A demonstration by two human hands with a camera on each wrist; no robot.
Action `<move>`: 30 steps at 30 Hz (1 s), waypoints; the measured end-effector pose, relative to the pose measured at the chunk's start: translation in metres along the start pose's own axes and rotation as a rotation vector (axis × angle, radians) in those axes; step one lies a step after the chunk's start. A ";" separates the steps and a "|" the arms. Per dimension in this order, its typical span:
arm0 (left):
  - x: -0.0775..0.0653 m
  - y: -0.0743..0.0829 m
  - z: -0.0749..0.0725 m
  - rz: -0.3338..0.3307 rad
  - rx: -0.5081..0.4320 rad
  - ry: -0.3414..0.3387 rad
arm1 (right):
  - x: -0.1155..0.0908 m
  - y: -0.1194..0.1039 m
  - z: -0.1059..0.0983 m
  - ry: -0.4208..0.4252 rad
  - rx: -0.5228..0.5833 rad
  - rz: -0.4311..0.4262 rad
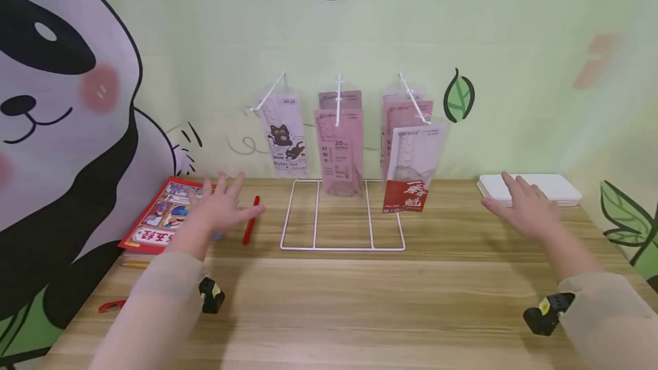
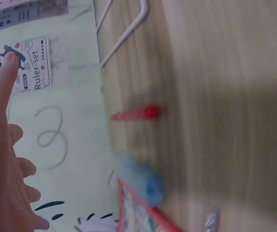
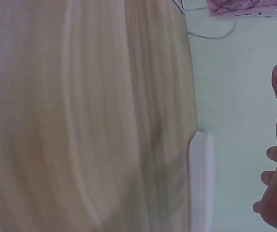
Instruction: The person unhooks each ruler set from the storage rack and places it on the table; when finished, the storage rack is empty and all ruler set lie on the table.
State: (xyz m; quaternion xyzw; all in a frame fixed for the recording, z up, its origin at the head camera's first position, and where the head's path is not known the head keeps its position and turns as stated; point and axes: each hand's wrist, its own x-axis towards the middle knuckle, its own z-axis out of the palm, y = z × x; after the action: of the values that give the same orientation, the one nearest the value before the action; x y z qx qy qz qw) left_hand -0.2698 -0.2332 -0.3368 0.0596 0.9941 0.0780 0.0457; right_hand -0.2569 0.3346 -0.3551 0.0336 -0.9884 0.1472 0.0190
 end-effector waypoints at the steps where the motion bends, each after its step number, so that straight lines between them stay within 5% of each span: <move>1: 0.001 0.001 0.003 0.006 -0.008 0.003 | 0.000 0.000 0.003 0.014 0.001 -0.014; 10: 0.004 0.013 0.030 0.054 -0.098 0.050 | -0.006 -0.008 0.029 0.131 0.247 -0.150; 19: 0.011 0.028 0.060 0.141 -0.280 0.125 | -0.009 -0.024 0.044 0.142 0.478 -0.132; 30: 0.013 0.052 0.087 0.138 -0.483 0.057 | -0.008 -0.059 0.049 0.194 0.674 -0.176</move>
State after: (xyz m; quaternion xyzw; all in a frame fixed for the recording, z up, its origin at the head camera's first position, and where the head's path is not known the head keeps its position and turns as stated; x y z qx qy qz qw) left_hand -0.2685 -0.1678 -0.4155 0.1125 0.9411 0.3179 0.0251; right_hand -0.2456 0.2642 -0.3849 0.1085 -0.8712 0.4651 0.1134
